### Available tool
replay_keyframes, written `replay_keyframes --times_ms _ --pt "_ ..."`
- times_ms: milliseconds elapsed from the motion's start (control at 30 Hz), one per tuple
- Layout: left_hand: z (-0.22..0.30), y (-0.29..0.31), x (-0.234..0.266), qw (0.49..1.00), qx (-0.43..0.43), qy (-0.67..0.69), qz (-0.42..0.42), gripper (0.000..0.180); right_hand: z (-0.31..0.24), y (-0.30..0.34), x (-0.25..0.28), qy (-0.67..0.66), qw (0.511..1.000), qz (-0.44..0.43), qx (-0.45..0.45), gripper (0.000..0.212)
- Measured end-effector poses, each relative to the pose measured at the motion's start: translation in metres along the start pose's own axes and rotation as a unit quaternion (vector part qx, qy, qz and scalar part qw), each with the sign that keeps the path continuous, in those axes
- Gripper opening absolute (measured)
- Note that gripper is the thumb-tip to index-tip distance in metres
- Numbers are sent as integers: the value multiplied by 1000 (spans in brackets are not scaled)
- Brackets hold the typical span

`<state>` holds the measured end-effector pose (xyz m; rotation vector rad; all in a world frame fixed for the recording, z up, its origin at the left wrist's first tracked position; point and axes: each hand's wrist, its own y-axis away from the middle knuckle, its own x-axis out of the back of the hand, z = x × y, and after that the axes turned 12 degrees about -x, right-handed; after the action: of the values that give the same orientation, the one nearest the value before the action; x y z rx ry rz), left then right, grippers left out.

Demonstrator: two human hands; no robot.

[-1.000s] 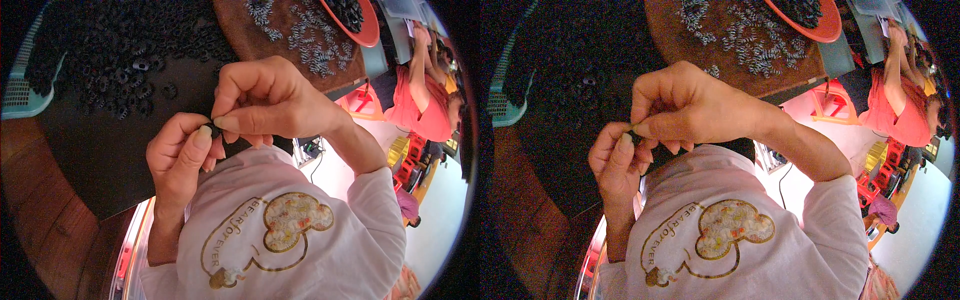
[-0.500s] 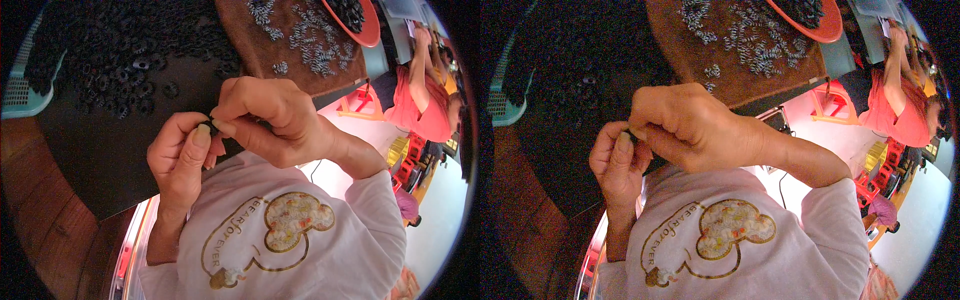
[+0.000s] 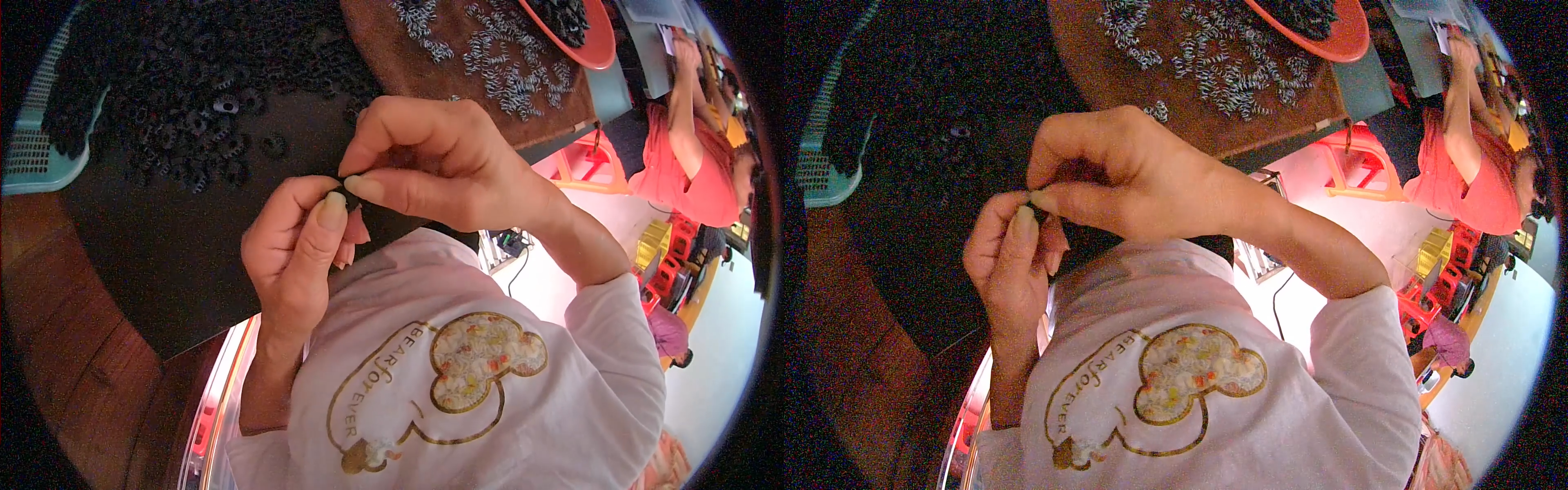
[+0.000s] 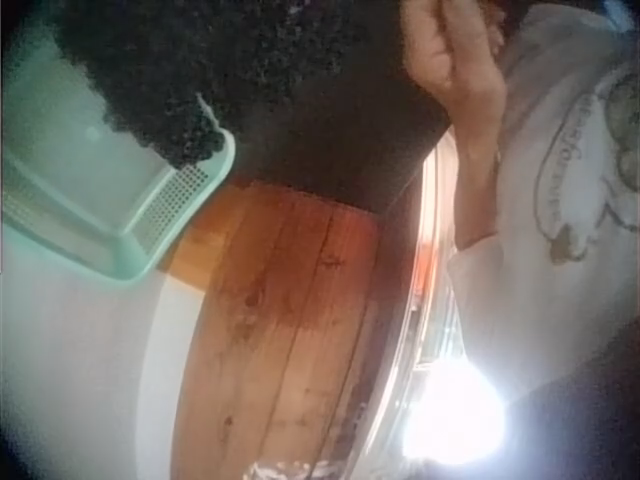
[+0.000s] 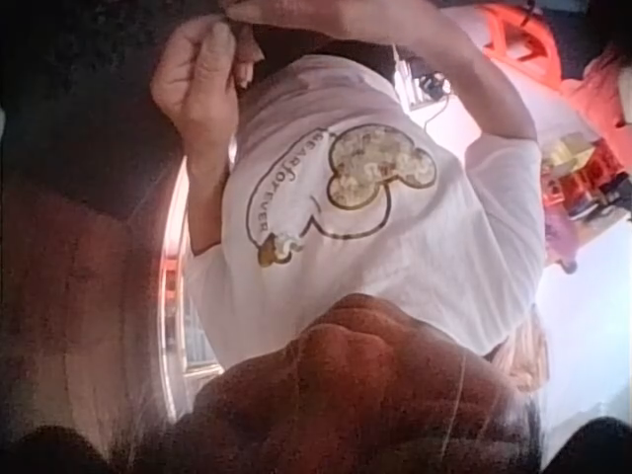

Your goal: Manually assembling small silver rings into black plastic components at a workshop workbench.

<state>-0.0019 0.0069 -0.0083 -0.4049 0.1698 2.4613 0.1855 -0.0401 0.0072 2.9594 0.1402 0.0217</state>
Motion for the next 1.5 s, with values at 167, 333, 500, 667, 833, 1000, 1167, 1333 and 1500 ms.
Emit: replay_keyframes --times_ms 167,333,500,667,833,1000,1167,1333,1500 --pt "3 -1 -2 1000 3 -21 -5 20 -4 0 3 26 999 0 38 7" --pt "6 -2 -2 1000 25 -12 3 21 -15 2 2 -53 996 10 -68 7" --pt "5 -2 -1 999 34 -10 -3 21 -5 0 8 39 998 -5 43 4" --pt "2 1 0 998 45 -34 3 21 -7 2 9 8 1000 -24 1 4" --pt "3 4 0 999 42 -11 -3 21 -12 5 7 -95 985 -49 -134 7" --pt "5 7 -3 999 35 -30 4 21 -5 9 -1 -132 986 -39 -92 5" --pt "2 8 -4 997 4 -80 8 18 -3 11 -2 -83 996 -16 -21 3" --pt "2 8 -7 998 20 -42 34 19 7 4 -6 10 995 15 100 8" --pt "-1 7 -6 999 11 -29 44 19 7 6 -12 -37 997 35 60 8"
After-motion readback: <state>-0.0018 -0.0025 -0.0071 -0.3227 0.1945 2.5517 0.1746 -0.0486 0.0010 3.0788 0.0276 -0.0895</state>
